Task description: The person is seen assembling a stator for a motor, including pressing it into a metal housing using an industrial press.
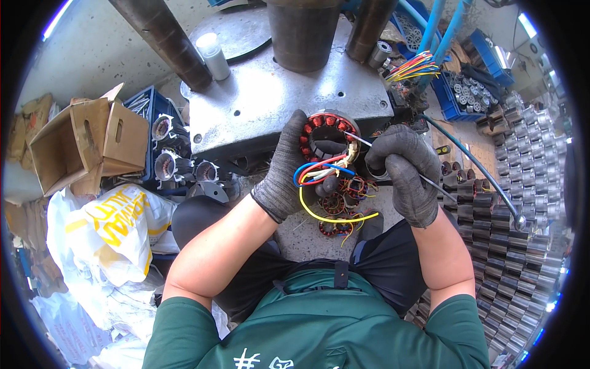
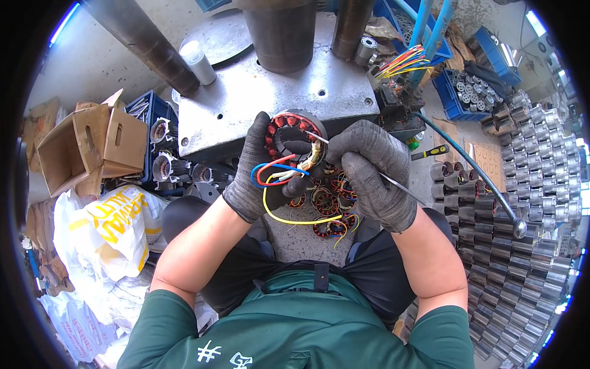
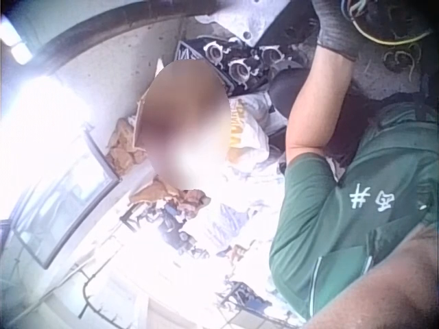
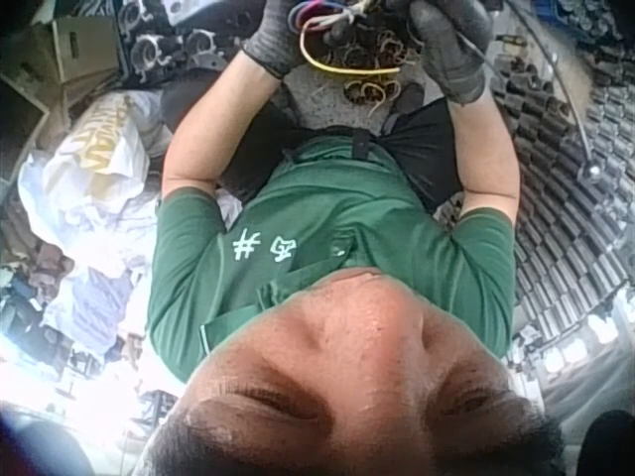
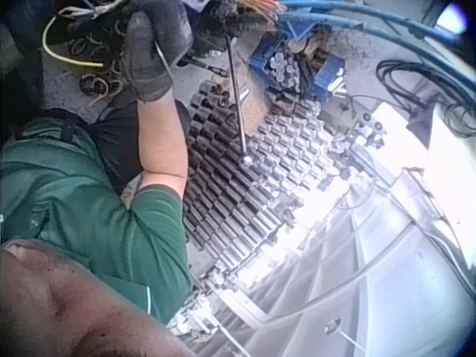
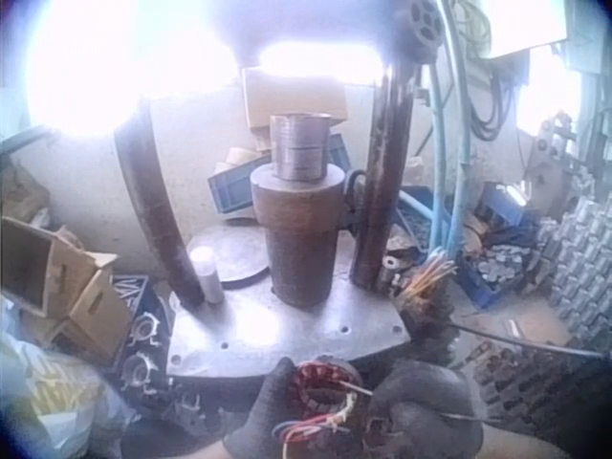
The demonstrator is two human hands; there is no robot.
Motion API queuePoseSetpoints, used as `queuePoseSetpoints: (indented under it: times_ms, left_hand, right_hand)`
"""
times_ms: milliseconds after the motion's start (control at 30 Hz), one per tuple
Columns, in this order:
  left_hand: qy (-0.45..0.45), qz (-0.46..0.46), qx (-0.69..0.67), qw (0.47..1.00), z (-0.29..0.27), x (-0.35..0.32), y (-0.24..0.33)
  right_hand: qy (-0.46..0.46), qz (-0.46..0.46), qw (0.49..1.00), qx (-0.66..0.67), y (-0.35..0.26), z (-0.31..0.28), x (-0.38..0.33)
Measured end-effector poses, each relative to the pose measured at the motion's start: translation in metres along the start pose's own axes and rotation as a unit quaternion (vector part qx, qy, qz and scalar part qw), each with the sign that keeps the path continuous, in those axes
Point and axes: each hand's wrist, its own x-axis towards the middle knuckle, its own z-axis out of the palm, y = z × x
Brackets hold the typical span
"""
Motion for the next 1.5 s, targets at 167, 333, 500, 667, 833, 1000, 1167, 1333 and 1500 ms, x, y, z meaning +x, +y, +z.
queuePoseSetpoints:
  times_ms: [167, 333, 500, 667, 833, 1000, 1167, 1333, 1500]
  left_hand:
    - [0.069, -0.002, -0.027, 0.997, 0.009, -0.004, -0.003]
    - [0.017, -0.028, -0.078, 0.996, 0.016, -0.006, -0.006]
    - [0.067, 0.023, -0.033, 0.997, 0.018, -0.001, -0.013]
    - [-0.011, -0.003, 0.004, 1.0, 0.013, -0.001, -0.008]
    - [-0.019, -0.002, 0.026, 0.999, 0.011, 0.001, -0.006]
    - [0.062, 0.041, 0.055, 0.996, 0.015, -0.001, -0.009]
    - [0.078, 0.052, 0.072, 0.993, 0.016, -0.003, -0.006]
    - [0.119, 0.063, 0.094, 0.986, 0.02, -0.004, -0.006]
    - [0.172, 0.1, 0.088, 0.976, 0.022, 0.0, -0.011]
  right_hand:
    - [0.009, -0.006, 1.0, 0.022, 0.004, 0.005, 0.0]
    - [0.024, 0.024, 0.998, 0.057, 0.008, 0.011, -0.003]
    - [0.026, 0.069, 0.982, 0.176, 0.015, 0.015, -0.005]
    - [0.0, 0.102, 0.955, 0.278, 0.017, 0.011, -0.002]
    - [0.041, 0.072, 0.971, 0.222, 0.01, 0.011, -0.004]
    - [0.068, 0.08, 0.966, 0.237, 0.01, 0.011, -0.006]
    - [0.008, 0.144, 0.909, 0.392, 0.023, -0.001, 0.003]
    - [0.241, 0.196, 0.947, 0.077, 0.03, -0.02, 0.02]
    - [0.09, 0.129, 0.986, -0.058, 0.027, -0.013, 0.015]
